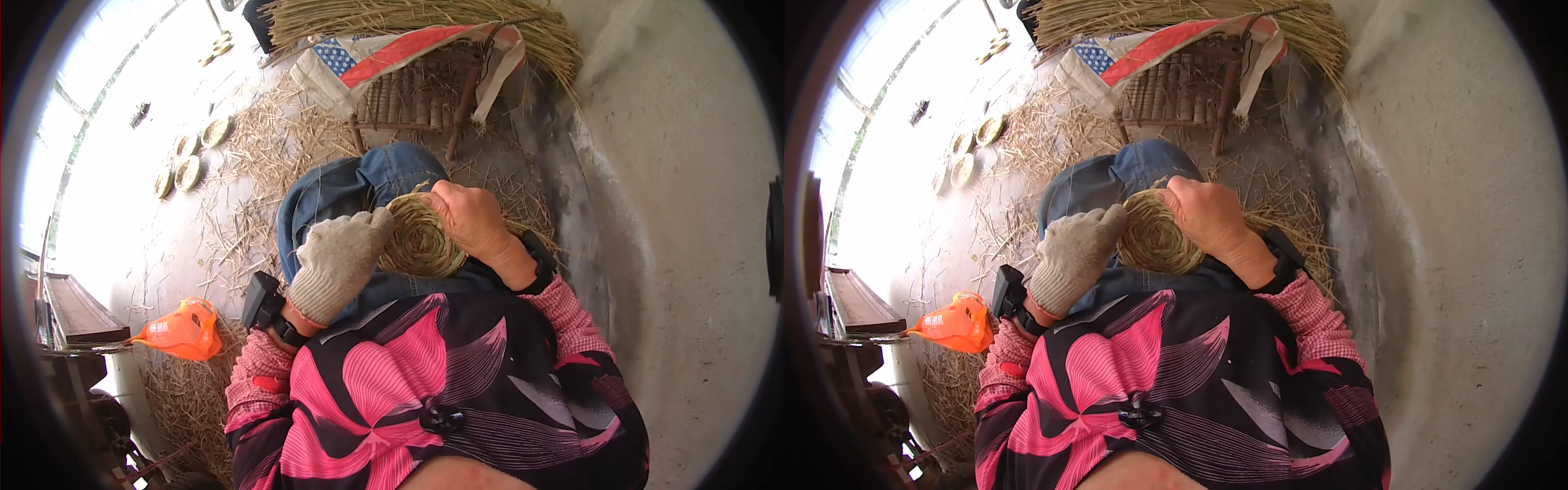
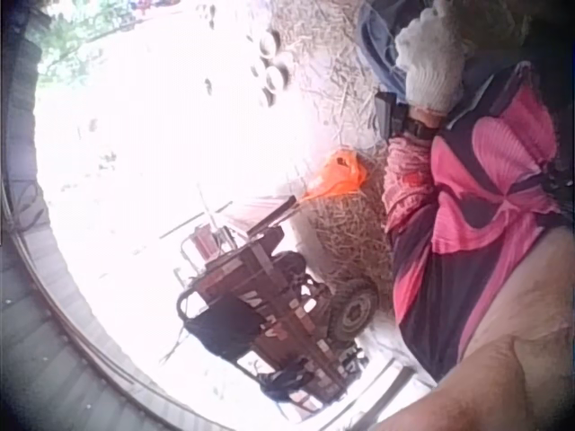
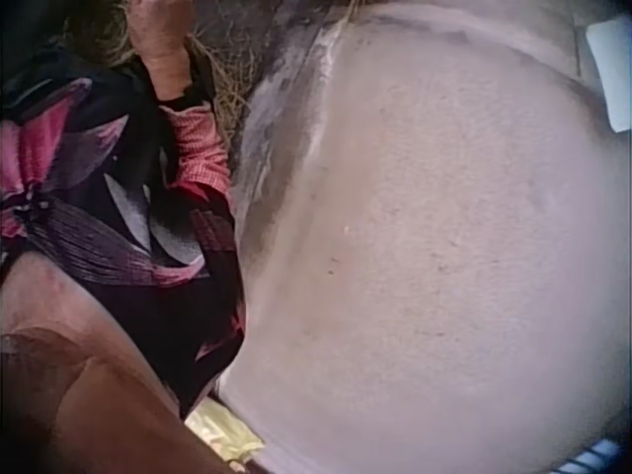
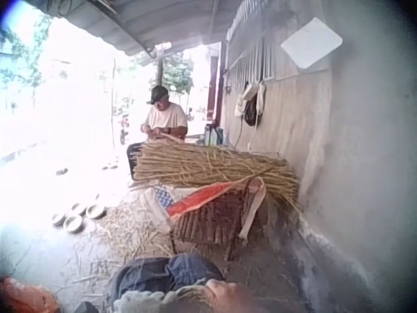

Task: Weaving a small circular object from straw.

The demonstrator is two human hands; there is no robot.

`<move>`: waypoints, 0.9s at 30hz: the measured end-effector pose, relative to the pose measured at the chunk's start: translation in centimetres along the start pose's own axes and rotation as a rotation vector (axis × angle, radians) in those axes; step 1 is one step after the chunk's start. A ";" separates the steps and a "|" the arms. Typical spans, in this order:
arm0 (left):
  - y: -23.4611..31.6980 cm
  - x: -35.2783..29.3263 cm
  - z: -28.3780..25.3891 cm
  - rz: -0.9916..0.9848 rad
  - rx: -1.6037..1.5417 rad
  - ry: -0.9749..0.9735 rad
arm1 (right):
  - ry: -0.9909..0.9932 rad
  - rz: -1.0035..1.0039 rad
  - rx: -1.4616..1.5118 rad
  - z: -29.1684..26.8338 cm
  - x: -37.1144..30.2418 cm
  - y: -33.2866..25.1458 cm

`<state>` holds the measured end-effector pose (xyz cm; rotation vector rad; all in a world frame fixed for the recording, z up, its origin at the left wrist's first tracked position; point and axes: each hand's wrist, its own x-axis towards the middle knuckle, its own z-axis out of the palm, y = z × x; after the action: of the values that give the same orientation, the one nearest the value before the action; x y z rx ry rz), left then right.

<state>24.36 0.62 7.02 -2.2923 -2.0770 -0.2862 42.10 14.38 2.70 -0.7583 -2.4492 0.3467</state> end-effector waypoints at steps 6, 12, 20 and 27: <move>1.1 0.9 -1.6 0.013 0.107 -0.168 | 0.020 -0.056 -0.048 0.4 -0.4 -0.9; 1.3 1.0 -1.8 0.014 0.089 -0.048 | 0.074 -0.109 -0.096 0.1 -0.7 -1.1; 0.8 -1.8 -1.5 0.049 0.024 0.086 | 0.200 -0.247 0.013 -0.4 -1.3 -1.2; -3.2 -2.0 -2.9 -0.045 -1.213 0.274 | 0.295 -0.525 0.104 -1.4 -1.5 0.6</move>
<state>20.64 -1.45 9.25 -2.3381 -2.0207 -2.2035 44.22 14.12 2.95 -0.0949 -2.2216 0.1441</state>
